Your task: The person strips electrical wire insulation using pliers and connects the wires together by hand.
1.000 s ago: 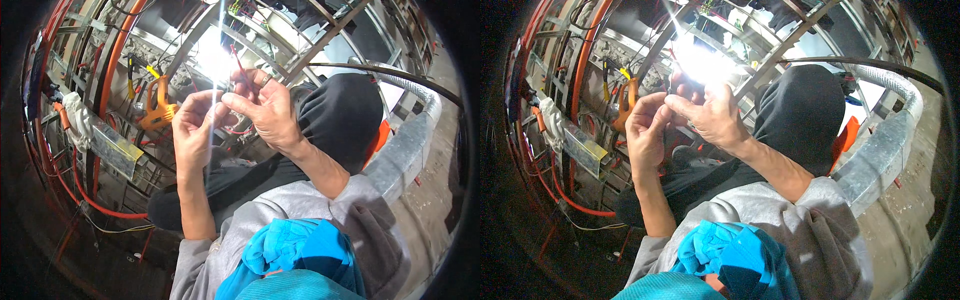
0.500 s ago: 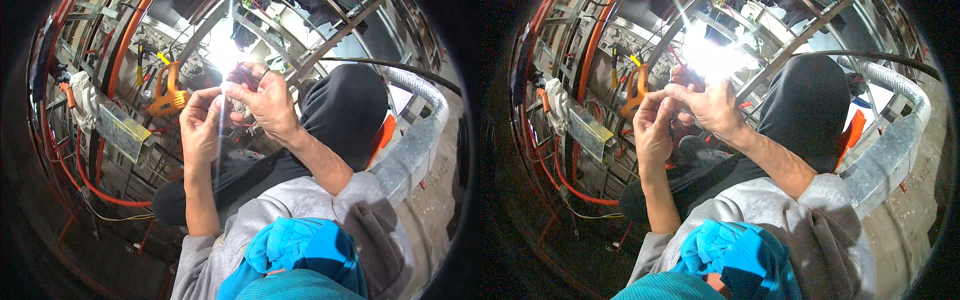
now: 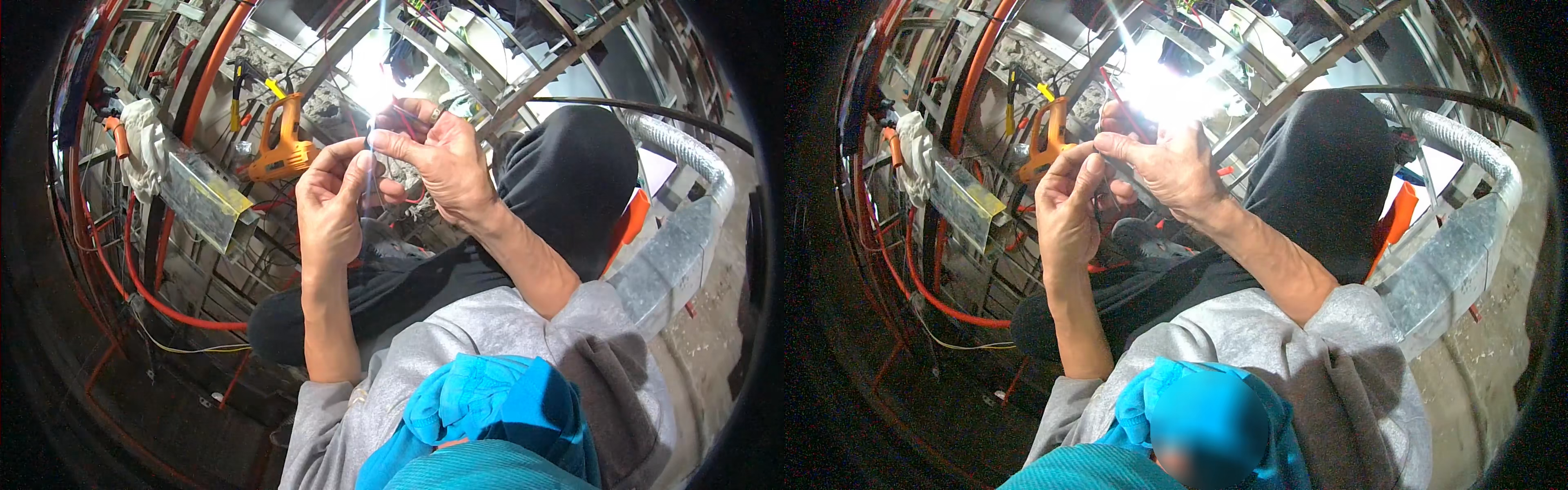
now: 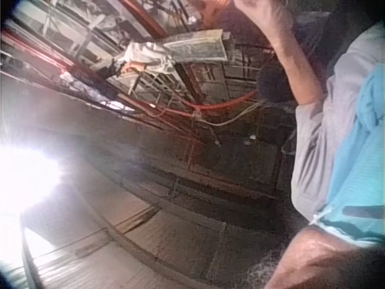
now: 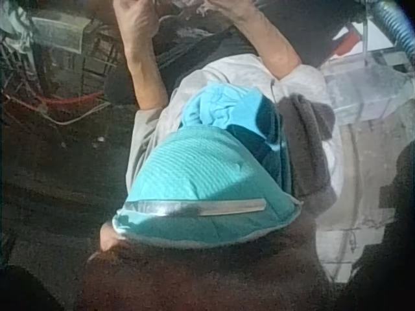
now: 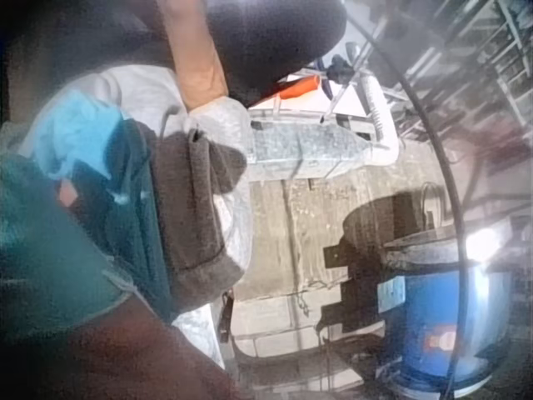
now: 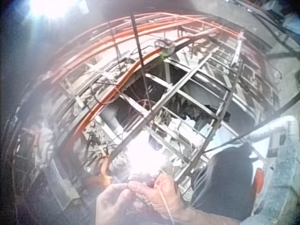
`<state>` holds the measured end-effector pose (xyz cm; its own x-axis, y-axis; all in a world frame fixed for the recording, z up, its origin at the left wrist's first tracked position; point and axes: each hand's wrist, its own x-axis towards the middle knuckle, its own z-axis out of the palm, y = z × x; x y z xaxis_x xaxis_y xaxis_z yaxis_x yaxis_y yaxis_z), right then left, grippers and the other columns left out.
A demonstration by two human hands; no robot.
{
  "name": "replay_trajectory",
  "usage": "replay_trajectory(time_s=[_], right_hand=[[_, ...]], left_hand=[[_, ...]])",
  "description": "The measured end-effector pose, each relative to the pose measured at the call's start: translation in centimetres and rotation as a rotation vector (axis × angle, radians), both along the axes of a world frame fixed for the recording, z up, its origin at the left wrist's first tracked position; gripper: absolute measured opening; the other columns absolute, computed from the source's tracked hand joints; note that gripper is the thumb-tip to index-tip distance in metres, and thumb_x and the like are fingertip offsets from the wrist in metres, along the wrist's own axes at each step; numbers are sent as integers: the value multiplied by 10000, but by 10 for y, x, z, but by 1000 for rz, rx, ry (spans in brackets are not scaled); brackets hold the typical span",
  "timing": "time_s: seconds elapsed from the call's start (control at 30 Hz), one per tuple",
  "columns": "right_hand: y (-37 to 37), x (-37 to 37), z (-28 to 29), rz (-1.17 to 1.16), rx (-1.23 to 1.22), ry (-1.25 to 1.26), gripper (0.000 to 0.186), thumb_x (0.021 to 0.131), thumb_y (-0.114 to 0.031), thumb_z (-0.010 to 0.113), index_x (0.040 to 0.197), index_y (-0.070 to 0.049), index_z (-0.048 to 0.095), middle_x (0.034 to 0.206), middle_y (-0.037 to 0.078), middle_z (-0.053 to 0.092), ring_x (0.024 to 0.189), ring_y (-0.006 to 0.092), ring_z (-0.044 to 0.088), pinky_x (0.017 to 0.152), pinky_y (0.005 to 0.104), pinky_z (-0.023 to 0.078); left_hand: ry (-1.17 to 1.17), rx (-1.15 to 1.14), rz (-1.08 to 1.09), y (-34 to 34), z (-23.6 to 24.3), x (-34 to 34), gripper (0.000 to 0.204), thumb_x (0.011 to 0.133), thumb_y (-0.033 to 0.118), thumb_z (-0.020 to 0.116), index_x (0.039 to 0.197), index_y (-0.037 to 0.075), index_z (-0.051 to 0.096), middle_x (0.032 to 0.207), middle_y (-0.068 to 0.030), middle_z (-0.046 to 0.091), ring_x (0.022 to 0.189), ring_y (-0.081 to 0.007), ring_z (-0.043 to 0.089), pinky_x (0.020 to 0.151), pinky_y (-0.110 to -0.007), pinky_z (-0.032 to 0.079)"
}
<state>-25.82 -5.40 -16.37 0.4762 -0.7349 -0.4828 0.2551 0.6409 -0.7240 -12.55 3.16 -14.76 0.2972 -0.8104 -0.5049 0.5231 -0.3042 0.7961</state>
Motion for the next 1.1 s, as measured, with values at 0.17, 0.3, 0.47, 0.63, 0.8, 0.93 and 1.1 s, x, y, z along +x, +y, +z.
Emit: replay_trajectory(time_s=[0.17,0.3,0.47,0.63,0.8,0.93,1.1], right_hand=[[-7,-8,-2,73,-245,222,255,994,-93,716,1225,13,692,1076,40,715,935,131,684,877,272,559],[-16,-31,-5,165,-788,565,200,1005,-45,657,1180,-35,754,1057,69,701,974,172,684,887,286,529],[-16,-41,9,319,-895,577,285,935,75,644,1157,-57,764,964,79,652,931,168,684,797,289,539],[-24,-50,17,370,-878,443,292,904,136,626,1113,-26,750,979,87,679,904,168,697,785,292,558],[-29,-62,0,394,-920,524,243,910,115,646,1107,5,736,996,93,690,913,178,697,795,289,552],[-31,-68,-5,390,-902,594,219,917,92,661,1102,4,741,982,89,699,897,174,700,783,283,552],[-29,-60,8,350,-864,609,185,918,52,695,1085,-6,749,936,82,717,849,144,702,754,279,557]], left_hand=[[65,-14,5,-4,-5,8,274,1000,147,719,1179,-51,657,923,-82,710,742,-175,738,663,-319,646],[137,-51,95,-11,0,12,256,999,149,721,1168,-37,677,992,-78,734,780,-132,715,740,-290,620],[309,-67,21,-21,-17,18,270,999,175,724,1192,-11,693,1065,-45,734,943,-110,672,885,-287,557],[457,-44,-34,-37,-13,10,334,996,221,733,1234,-10,688,1017,-13,698,925,-114,656,882,-301,552],[421,-103,28,-51,-12,-5,352,1004,209,718,1271,-12,659,974,-45,699,815,-143,684,709,-292,608],[430,-170,37,-56,-14,-14,291,1005,180,716,1224,-5,667,974,-49,697,824,-141,682,727,-289,600],[273,-170,206,-56,-8,-28,203,996,118,723,1144,-7,661,974,-59,691,840,-132,671,760,-275,575]])
